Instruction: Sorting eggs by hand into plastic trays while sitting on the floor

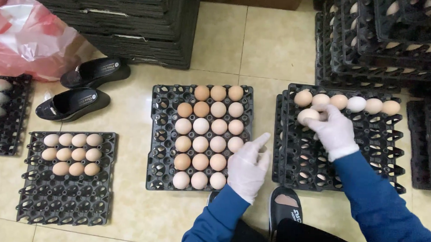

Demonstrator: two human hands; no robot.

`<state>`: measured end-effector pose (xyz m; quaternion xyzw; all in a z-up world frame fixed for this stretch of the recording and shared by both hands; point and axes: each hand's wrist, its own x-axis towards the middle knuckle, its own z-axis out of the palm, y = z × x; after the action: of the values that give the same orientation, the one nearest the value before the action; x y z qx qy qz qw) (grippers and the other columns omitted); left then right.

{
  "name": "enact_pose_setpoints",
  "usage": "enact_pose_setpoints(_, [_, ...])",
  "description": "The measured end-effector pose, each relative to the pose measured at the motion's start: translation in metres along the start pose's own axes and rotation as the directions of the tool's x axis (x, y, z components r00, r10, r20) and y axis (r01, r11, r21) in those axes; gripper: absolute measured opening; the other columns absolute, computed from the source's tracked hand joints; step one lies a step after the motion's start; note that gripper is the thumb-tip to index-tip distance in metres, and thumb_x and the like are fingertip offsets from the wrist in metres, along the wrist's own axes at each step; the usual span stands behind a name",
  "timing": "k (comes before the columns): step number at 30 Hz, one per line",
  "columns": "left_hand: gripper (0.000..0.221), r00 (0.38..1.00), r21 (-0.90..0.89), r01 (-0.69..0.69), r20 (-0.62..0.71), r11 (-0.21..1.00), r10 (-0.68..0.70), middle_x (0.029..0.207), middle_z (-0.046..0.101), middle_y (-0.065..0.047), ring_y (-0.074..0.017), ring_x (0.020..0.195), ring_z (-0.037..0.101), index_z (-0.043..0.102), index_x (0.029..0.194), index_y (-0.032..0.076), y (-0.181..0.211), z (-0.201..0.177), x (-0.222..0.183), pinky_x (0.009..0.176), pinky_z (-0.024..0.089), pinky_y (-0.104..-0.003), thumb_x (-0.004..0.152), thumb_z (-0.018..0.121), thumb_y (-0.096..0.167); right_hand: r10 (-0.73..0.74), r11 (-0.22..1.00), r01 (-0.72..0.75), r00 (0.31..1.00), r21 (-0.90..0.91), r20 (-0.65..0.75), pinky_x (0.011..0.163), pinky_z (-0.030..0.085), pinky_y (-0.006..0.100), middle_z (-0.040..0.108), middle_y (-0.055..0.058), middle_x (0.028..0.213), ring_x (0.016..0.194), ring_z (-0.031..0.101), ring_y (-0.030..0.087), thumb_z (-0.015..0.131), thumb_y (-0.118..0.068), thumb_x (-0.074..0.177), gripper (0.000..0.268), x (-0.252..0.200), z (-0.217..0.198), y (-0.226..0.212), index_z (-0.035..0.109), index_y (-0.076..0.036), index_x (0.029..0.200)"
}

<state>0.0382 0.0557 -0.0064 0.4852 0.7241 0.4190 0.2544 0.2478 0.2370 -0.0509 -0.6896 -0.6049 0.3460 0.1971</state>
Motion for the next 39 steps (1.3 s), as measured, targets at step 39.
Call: enact_pose_setpoints(39, [0.052, 0.934, 0.368, 0.329, -0.263, 0.87, -0.242, 0.124, 0.068, 0.003, -0.0208, 0.117, 0.067, 0.065, 0.131, 0.034, -0.18, -0.108, 0.193, 0.104, 0.053, -0.037, 0.081, 0.076, 0.047, -0.067, 0.9, -0.112, 0.919, 0.42, 0.389, 0.045, 0.052, 0.023, 0.079, 0.018, 0.105, 0.051, 0.068, 0.017, 0.074, -0.004, 0.083, 0.048, -0.092, 0.0, -0.075, 0.07, -0.005, 0.13])
